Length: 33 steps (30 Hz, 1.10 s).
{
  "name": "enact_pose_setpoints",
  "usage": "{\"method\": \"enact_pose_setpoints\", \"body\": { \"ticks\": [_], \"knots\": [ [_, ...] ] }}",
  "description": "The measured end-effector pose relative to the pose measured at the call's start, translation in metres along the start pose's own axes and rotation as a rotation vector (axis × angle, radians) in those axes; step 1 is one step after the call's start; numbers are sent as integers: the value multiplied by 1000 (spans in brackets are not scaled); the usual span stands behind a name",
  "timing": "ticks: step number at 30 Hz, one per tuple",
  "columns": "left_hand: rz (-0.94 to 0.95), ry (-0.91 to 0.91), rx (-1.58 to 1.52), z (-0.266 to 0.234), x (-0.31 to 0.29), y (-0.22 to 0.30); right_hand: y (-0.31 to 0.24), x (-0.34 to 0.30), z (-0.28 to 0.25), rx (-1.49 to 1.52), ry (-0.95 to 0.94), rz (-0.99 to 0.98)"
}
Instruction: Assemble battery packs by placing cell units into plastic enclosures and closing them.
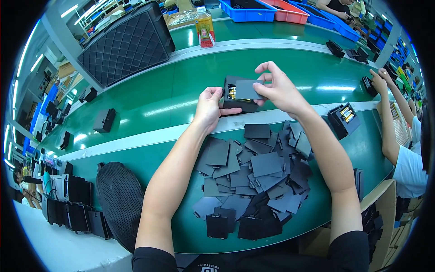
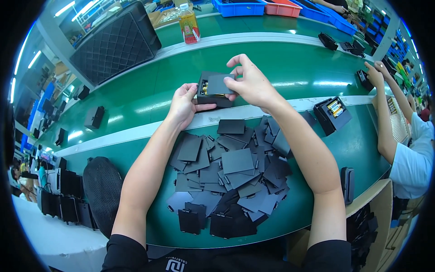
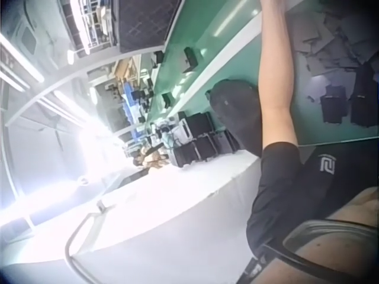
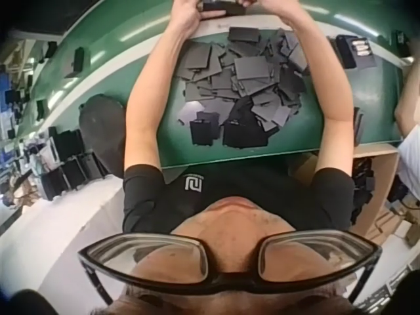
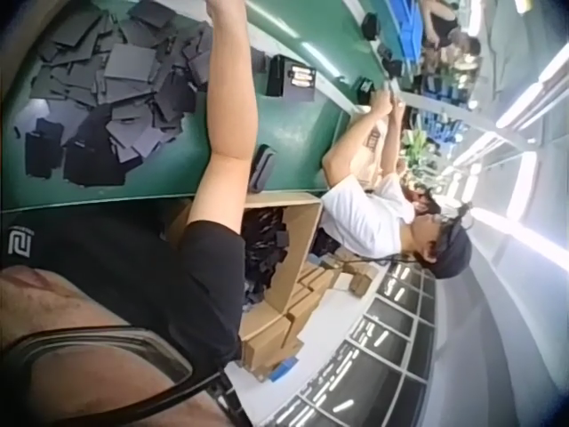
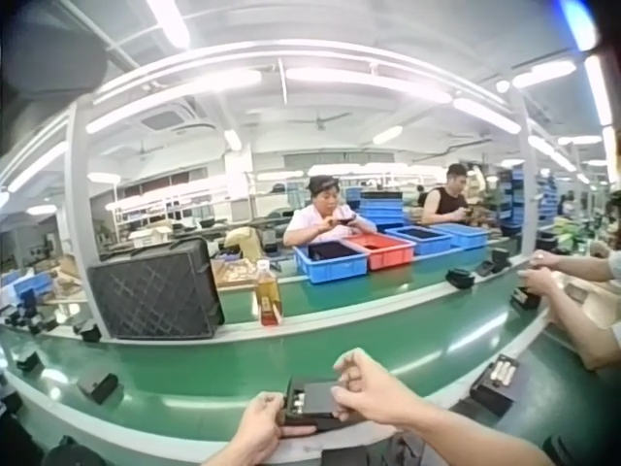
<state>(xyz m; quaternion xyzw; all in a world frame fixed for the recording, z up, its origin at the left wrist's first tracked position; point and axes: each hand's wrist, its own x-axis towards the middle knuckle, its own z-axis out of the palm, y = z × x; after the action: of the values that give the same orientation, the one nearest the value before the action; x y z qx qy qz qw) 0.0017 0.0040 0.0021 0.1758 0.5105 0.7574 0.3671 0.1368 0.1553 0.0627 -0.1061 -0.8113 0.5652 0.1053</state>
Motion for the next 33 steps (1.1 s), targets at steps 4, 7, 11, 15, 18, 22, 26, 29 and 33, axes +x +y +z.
{"method": "enact_pose_setpoints", "body": {
  "ticks": [4,7,11,15,18,22,26,29,33],
  "knots": [
    [-8,15,27,3,0,2,9,6,5,170,206,-7],
    [-25,34,44,3,0,4,10,8,9,216,139,73],
    [27,47,48,2,-1,1,12,7,18,300,175,64],
    [49,-24,0,6,-4,5,5,3,15,224,156,72],
    [54,-100,-48,9,-7,6,-9,-2,9,121,125,82],
    [109,-124,-3,0,-7,1,-29,-4,8,-167,-107,74],
    [165,-189,-80,-2,-3,-1,15,9,11,-508,352,-326],
    [189,-221,-118,-6,-1,-3,24,10,11,-462,414,-382],
    [206,-246,-141,-11,-1,-3,22,9,22,23,140,-144]
  ]
}}
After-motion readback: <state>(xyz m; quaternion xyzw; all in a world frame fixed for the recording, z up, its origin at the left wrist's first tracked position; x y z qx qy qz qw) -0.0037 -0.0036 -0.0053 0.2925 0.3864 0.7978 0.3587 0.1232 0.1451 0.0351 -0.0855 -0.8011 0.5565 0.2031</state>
